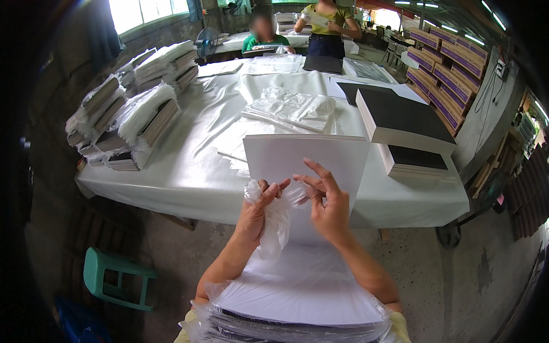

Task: The person wraps black paper products in plastic film by hand, pulling the film around each item and tucking it underneath while working at a table.

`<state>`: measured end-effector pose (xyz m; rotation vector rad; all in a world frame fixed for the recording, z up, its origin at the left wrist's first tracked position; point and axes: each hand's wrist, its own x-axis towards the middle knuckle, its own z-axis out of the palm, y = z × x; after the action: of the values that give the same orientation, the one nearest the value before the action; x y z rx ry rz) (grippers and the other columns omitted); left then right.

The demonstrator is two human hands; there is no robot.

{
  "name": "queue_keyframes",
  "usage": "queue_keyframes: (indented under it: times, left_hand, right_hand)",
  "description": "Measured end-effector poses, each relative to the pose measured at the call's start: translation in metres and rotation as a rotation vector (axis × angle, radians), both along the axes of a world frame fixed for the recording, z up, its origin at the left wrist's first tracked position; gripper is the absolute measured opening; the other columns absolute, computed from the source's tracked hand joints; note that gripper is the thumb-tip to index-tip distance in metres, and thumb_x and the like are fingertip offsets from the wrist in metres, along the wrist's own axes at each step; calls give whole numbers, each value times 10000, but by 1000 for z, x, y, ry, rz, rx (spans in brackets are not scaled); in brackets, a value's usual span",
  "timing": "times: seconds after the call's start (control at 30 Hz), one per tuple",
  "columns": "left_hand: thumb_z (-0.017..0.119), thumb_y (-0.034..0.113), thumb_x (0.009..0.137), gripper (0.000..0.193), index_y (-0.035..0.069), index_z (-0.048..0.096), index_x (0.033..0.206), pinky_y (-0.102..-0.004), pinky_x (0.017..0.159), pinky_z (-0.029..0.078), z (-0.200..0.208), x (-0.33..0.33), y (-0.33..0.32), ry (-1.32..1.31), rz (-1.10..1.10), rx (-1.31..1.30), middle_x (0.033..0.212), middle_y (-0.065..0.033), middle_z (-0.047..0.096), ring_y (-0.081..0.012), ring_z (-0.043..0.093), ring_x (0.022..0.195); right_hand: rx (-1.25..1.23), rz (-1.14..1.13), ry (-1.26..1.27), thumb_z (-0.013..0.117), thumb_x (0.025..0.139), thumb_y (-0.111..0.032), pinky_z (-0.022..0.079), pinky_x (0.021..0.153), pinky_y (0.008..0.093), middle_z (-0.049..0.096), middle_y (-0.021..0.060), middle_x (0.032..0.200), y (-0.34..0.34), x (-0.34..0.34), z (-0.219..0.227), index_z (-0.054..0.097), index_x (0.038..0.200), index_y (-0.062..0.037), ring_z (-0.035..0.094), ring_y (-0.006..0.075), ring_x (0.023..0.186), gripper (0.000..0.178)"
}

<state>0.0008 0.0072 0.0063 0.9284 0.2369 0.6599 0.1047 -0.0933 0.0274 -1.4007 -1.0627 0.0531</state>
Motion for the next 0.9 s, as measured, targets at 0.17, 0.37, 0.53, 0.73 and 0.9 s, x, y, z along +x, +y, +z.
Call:
queue_keyframes:
  times: [0.17,0.37,0.53,0.73,0.9]
  left_hand:
    - [578,282,847,253,98,450,730,-250,662,393,-5,2,2,-14,23,106,728,-1,485,-96,499,741]
    - [564,226,858,215,135,439,709,-224,461,334,5,-31,28,-219,191,-54,610,30,396,-82,408,525]
    - [621,106,799,218,54,441,689,-253,440,378,-22,-58,100,288,1051,1122,530,37,423,-118,391,426]
    - [700,171,738,282,-33,551,864,-233,594,423,5,-69,97,450,1120,791,709,-45,590,-98,540,672]
    - [776,121,623,644,63,448,1175,-289,729,474,25,-17,27,125,350,1015,982,-89,613,-174,595,876]
  right_hand:
    - [29,138,143,527,839,-16,441,512,189,647,119,866,-2,0,4,474,1125,-25,560,78,594,291]
    - [90,119,311,553,832,-38,406,442,176,649,116,844,-9,17,5,493,1078,-11,492,44,517,254]
    - [68,28,348,634,780,-57,402,443,168,651,101,768,-9,19,11,553,986,6,487,40,496,230]
    - [30,27,356,672,751,-71,372,436,167,616,41,657,-10,26,-1,626,811,7,485,40,495,109]
    - [-59,30,244,644,778,-75,373,449,178,596,28,619,-8,10,0,626,801,4,491,45,505,84]
